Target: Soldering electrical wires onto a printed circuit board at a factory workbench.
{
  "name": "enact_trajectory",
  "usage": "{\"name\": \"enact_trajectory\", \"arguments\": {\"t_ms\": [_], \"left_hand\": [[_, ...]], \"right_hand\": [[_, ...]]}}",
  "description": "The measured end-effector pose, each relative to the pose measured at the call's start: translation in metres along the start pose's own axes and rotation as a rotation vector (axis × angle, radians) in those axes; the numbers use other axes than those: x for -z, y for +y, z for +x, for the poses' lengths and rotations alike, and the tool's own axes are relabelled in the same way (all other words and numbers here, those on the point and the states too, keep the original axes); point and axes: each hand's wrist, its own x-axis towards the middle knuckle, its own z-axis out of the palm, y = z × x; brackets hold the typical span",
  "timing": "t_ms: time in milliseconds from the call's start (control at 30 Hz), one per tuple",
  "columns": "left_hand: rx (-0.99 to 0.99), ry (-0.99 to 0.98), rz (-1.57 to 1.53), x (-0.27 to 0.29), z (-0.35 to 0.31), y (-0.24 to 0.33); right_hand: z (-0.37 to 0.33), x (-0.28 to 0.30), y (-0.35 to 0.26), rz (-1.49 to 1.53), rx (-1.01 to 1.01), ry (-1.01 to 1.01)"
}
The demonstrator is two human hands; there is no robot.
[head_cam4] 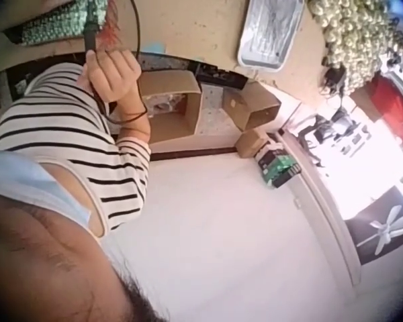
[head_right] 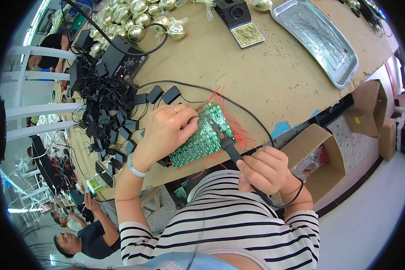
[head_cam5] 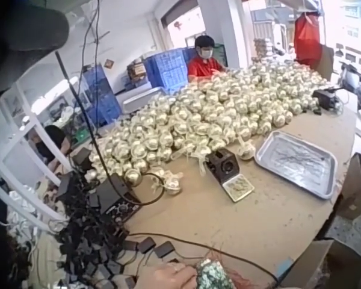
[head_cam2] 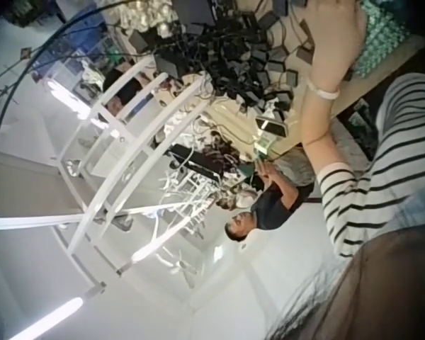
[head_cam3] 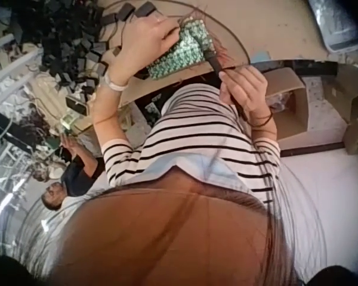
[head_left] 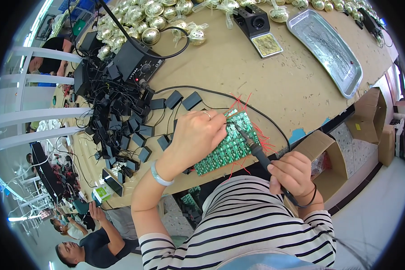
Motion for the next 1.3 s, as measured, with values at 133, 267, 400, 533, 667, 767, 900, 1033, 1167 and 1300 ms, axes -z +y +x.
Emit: {"name": "enact_trajectory", "arguments": {"t_ms": [133, 267, 400, 533, 667, 767, 900, 1033, 1167, 1300], "left_hand": [[-0.028, 0.055, 0.062, -0.004, 0.0, 0.003], [-0.008, 0.047, 0.052, -0.003, -0.001, 0.003], [0.001, 0.035, 0.055, -0.002, 0.0, 0.005], [0.005, 0.045, 0.06, -0.002, 0.001, 0.007], [0.011, 0.017, 0.077, 0.001, 0.004, 0.01], [0.012, -0.003, 0.085, 0.003, 0.005, 0.011], [0.021, -0.024, 0.117, 0.004, 0.005, 0.014], [0.043, -0.051, 0.158, 0.005, 0.0, 0.017], [0.09, -0.063, 0.089, 0.006, -0.009, 0.02], [0.096, 0.059, -0.023, 0.005, -0.014, 0.026]], "right_hand": [[-0.001, -0.001, 0.0, -0.085, 0.141, -0.019], [-0.01, 0.012, -0.003, -0.017, 0.026, 0.023], [-0.016, 0.019, -0.007, -0.014, -0.134, 0.089], [-0.018, 0.021, -0.007, -0.022, -0.166, 0.108], [-0.019, 0.023, -0.009, -0.022, -0.171, 0.119], [-0.019, 0.024, -0.01, -0.012, -0.183, 0.121], [-0.021, 0.025, -0.01, -0.007, -0.185, 0.131], [-0.022, 0.026, -0.011, -0.008, -0.193, 0.138], [-0.022, 0.027, -0.01, -0.001, -0.18, 0.148], [-0.025, 0.03, -0.011, 0.002, -0.182, 0.143]]}}
